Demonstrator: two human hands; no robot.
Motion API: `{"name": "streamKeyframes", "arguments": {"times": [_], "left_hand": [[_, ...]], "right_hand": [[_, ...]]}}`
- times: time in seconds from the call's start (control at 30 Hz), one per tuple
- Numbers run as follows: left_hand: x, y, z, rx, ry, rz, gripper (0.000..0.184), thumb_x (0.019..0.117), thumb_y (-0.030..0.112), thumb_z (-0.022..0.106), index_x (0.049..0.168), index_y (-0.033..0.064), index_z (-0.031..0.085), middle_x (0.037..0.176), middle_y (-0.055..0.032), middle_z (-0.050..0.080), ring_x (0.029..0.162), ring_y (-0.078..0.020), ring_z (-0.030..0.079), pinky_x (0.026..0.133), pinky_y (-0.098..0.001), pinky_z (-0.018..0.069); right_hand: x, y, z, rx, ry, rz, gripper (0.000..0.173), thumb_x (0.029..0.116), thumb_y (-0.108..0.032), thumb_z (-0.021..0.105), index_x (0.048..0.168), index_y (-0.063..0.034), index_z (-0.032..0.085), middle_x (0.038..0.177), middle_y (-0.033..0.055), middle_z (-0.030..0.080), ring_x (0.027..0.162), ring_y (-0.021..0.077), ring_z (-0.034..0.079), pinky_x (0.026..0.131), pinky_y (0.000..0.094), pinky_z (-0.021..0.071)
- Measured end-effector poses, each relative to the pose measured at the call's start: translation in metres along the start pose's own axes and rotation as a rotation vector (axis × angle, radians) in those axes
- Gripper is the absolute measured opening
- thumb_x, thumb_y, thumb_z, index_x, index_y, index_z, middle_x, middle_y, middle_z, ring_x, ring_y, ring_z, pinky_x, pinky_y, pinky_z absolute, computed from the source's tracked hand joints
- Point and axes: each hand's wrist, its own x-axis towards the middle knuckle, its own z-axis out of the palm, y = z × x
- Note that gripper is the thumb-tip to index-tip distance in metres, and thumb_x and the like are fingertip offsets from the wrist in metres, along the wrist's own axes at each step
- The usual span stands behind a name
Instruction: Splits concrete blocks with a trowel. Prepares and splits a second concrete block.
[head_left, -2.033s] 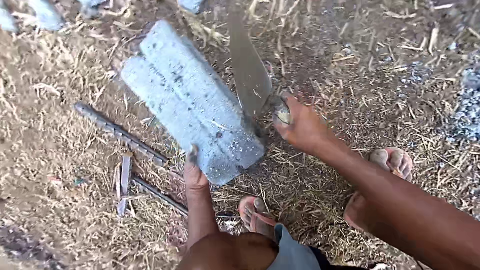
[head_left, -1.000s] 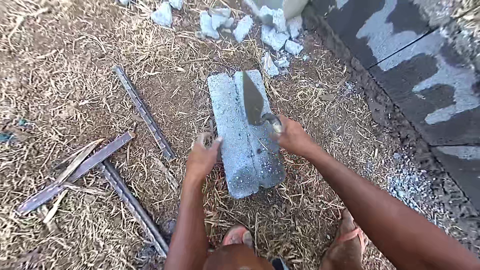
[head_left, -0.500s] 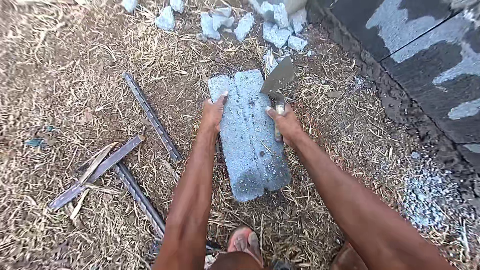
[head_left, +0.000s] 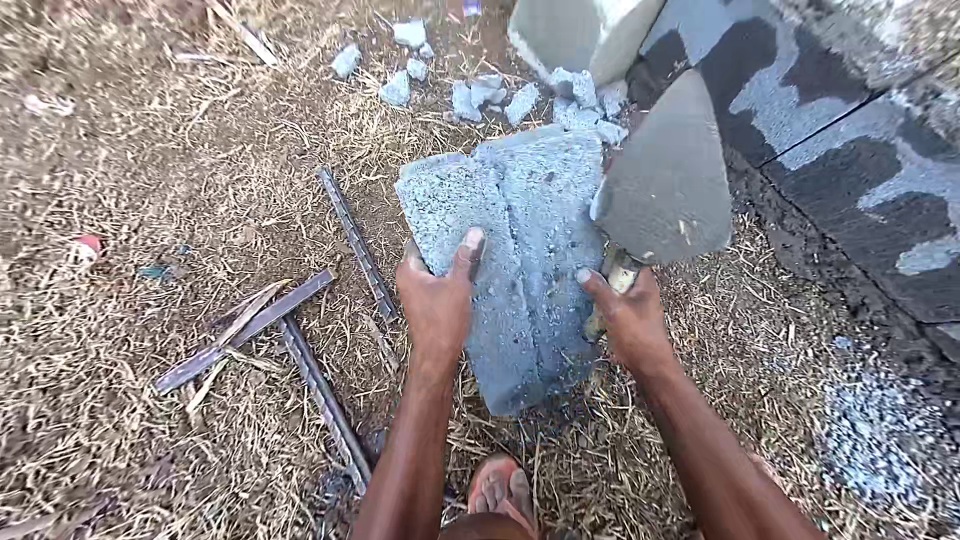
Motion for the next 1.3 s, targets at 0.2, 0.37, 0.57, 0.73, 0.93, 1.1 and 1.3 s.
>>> {"name": "streamKeyframes", "arguments": {"times": [0.2,0.37,0.57,0.73,0.93,1.1,1.3], "left_hand": [[0.022,0.011,-0.002,-0.109,-0.026,0.488,0.055,0.0854,0.046,0.082,0.121,0.0112,0.058,0.1,0.008,0.072,0.091,-0.0052,0.072,0.081,-0.0291,0.0639],[0.029,-0.009,-0.004,-0.043,-0.127,0.458,0.057,0.0823,0.045,0.084,0.121,0.011,0.06,0.1,0.0083,0.073,0.09,-0.004,0.071,0.08,-0.0292,0.0636],[0.019,0.008,-0.025,-0.166,-0.457,0.327,0.051,0.0851,0.057,0.075,0.127,0.0309,0.062,0.113,0.0151,0.072,0.104,-0.0019,0.068,0.091,-0.0275,0.0598],[0.006,0.075,-0.021,-0.264,-0.275,-0.133,0.051,0.1025,0.061,0.044,0.124,0.0179,0.062,0.111,0.0017,0.071,0.108,-0.0131,0.068,0.097,-0.0386,0.0575],[0.009,0.105,-0.015,-0.085,-0.309,-0.227,0.03,0.1091,0.023,0.039,0.115,0.0084,0.065,0.104,-0.0058,0.073,0.099,-0.0158,0.071,0.092,-0.0381,0.0604],[-0.012,0.099,-0.04,-0.129,-0.326,-0.216,0.029,0.0936,0.032,0.071,0.114,0.0107,0.07,0.107,-0.0071,0.075,0.102,-0.0178,0.072,0.093,-0.0413,0.06],[-0.054,0.098,-0.053,-0.083,-0.364,-0.285,0.033,0.0852,0.033,0.081,0.113,0.0163,0.073,0.106,-0.0043,0.076,0.1,-0.0145,0.073,0.092,-0.0372,0.0611]], "right_hand": [[0.036,0.0,0.015,0.227,-0.08,-0.244,0.031,0.0885,-0.004,0.076,0.117,-0.0101,0.066,0.101,-0.0018,0.073,0.095,0.0089,0.07,0.089,0.034,0.0606],[0.053,0.027,0.012,0.2,-0.092,-0.158,0.032,0.0857,-0.001,0.077,0.116,-0.0019,0.065,0.099,0.0037,0.074,0.094,0.012,0.071,0.091,0.0348,0.061],[0.043,0.036,-0.009,0.088,-0.115,-0.119,0.029,0.0878,-0.008,0.077,0.114,-0.0028,0.067,0.099,-0.0008,0.074,0.096,0.0059,0.071,0.093,0.0292,0.0599],[0.039,0.016,-0.029,-0.032,-0.165,-0.083,0.026,0.0895,-0.009,0.076,0.112,-0.0005,0.067,0.097,-0.0012,0.073,0.093,0.0014,0.069,0.089,0.0244,0.0598],[0.055,0.026,-0.073,0.221,-0.23,0.057,0.032,0.1046,-0.022,0.058,0.13,-0.0036,0.064,0.119,0.0107,0.074,0.096,0.0236,0.076,0.084,0.0419,0.0645],[0.057,0.04,-0.106,0.317,-0.01,0.22,0.027,0.1062,-0.029,0.057,0.123,-0.009,0.051,0.079,0.0043,0.068,0.047,0.0108,0.054,0.044,0.0253,0.0491],[0.081,0.041,-0.122,0.131,0.007,0.378,0.037,0.1016,-0.027,0.065,0.125,-0.0023,0.053,0.075,0.0055,0.062,0.052,0.015,0.057,0.049,0.0327,0.053]]}}
